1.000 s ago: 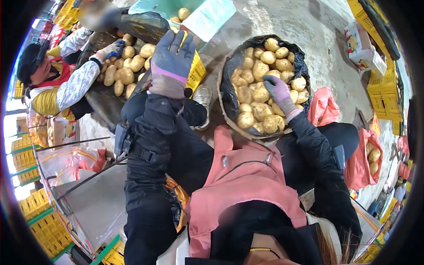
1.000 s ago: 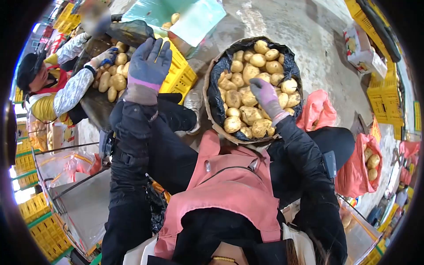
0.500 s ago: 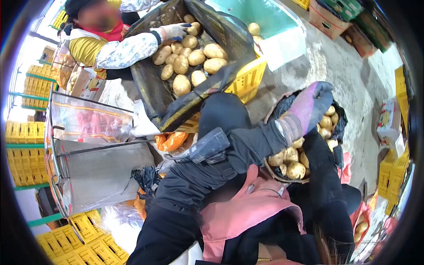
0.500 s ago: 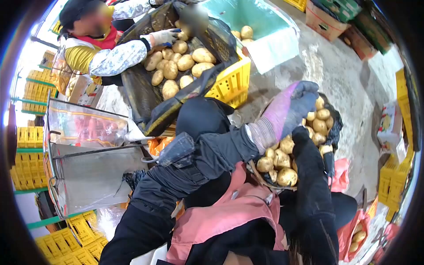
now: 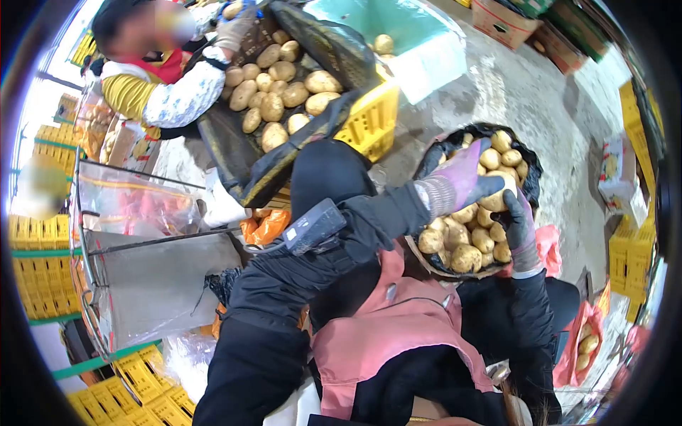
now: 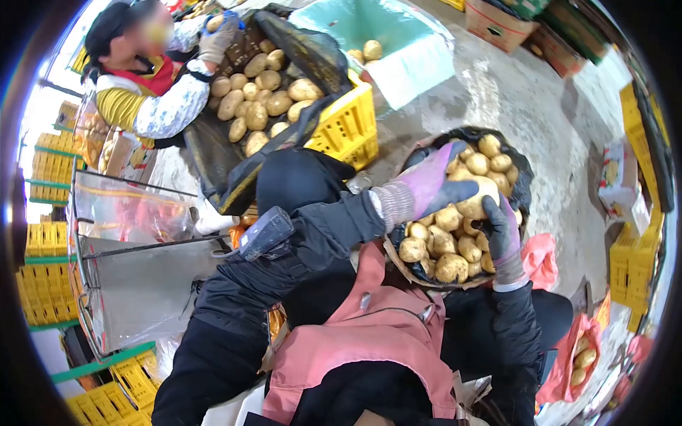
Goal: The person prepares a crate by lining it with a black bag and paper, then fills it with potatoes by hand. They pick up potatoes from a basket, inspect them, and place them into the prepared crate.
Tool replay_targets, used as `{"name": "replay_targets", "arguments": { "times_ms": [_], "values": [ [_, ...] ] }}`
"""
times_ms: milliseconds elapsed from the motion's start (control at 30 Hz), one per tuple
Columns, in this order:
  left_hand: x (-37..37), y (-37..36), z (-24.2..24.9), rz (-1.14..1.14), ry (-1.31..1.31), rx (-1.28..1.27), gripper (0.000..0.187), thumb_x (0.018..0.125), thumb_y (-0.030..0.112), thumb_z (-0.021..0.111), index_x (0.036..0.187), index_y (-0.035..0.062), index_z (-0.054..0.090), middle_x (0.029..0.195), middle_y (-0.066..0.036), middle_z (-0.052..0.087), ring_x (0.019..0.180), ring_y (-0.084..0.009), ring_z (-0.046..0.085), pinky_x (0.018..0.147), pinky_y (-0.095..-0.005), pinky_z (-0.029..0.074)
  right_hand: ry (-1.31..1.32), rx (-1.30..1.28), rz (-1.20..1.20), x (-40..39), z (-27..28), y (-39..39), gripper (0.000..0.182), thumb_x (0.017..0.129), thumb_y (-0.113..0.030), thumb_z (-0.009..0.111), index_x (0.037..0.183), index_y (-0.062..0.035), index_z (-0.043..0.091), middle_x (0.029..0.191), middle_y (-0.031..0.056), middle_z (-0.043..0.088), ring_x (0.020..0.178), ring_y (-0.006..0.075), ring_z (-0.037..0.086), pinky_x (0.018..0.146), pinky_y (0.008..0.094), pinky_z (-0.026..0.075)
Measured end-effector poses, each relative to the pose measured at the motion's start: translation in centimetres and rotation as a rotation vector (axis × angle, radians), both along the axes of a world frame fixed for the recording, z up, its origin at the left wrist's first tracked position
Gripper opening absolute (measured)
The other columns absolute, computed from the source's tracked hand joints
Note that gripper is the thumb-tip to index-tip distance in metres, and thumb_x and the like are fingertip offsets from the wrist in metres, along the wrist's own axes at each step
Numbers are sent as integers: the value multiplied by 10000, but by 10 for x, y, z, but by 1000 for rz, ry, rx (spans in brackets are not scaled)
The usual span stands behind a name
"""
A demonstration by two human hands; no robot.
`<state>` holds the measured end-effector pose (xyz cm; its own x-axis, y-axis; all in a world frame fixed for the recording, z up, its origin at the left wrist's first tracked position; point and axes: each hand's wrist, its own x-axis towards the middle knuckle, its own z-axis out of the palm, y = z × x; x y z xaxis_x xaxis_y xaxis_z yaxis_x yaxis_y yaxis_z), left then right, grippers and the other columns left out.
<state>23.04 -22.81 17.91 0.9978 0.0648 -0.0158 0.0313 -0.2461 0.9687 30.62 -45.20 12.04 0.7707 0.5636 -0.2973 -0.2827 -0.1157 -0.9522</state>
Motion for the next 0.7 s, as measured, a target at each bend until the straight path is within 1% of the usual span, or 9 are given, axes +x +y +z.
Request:
{"name": "replay_targets", "arguments": {
  "times_ms": [133,200,267,333,400,500,567,667,700],
  "values": [
    [-15,-17,0,-212,86,-126,722,889,409,693,1428,12,421,1353,-179,532,1252,-254,515,1060,-348,398,-32,156,-172,-31,8,-3,461,985,-322,558,1330,-17,529,1172,64,637,1069,164,610,844,311,542],
    [-10,-24,-17,-232,116,-315,596,934,302,662,1430,46,452,1337,-104,548,1202,-165,523,1001,-300,438,-526,-2,-8,-33,9,-18,441,995,-327,545,1320,-28,543,1190,86,638,1104,189,606,896,336,531],
    [-9,-30,-7,-194,149,-305,515,948,234,647,1405,50,497,1329,-55,562,1152,-121,544,965,-271,457,-180,-36,-79,-27,-3,-33,467,1000,-361,529,1335,-35,526,1203,99,635,1090,200,622,880,344,541],
    [-7,-28,4,-119,235,-291,441,948,228,645,1337,35,568,1287,-47,601,1123,-109,565,970,-264,453,507,374,-75,-32,39,-27,501,999,-387,518,1358,-38,496,1217,111,630,1061,209,643,843,340,555],
    [-2,-26,5,-51,200,-290,298,949,173,622,1206,28,659,1176,-46,663,1073,-110,589,926,-257,478,484,459,-34,-41,37,-26,525,995,-399,517,1378,-42,470,1221,106,627,1017,205,658,797,327,563],
    [2,-22,5,-33,264,-219,375,950,184,612,1291,30,584,1231,-66,619,1061,-135,598,920,-269,487,383,580,-54,-44,40,-24,552,968,-331,587,1392,-4,452,1289,105,576,1146,201,594,925,327,518],
    [1,-19,-6,-244,442,-619,500,957,203,594,1407,48,442,1310,-98,542,1092,-170,592,930,-284,492,80,447,-52,-41,41,-23,587,936,-276,635,1408,8,433,1342,111,528,1217,205,535,995,336,465],
    [0,-39,9,-176,340,-626,576,922,186,647,1422,47,398,1334,-105,481,1116,-181,570,860,-264,519,-208,376,3,-39,39,-21,747,845,-151,741,1463,14,357,1457,122,406,1350,212,394,1126,354,328],
    [6,-34,9,-228,202,-424,638,867,195,721,1402,31,414,1345,-113,476,1233,-201,489,993,-302,457,-212,394,-26,-39,37,-19,767,844,-161,746,1473,8,340,1452,122,413,1350,214,396,1124,353,333]
  ]
}}
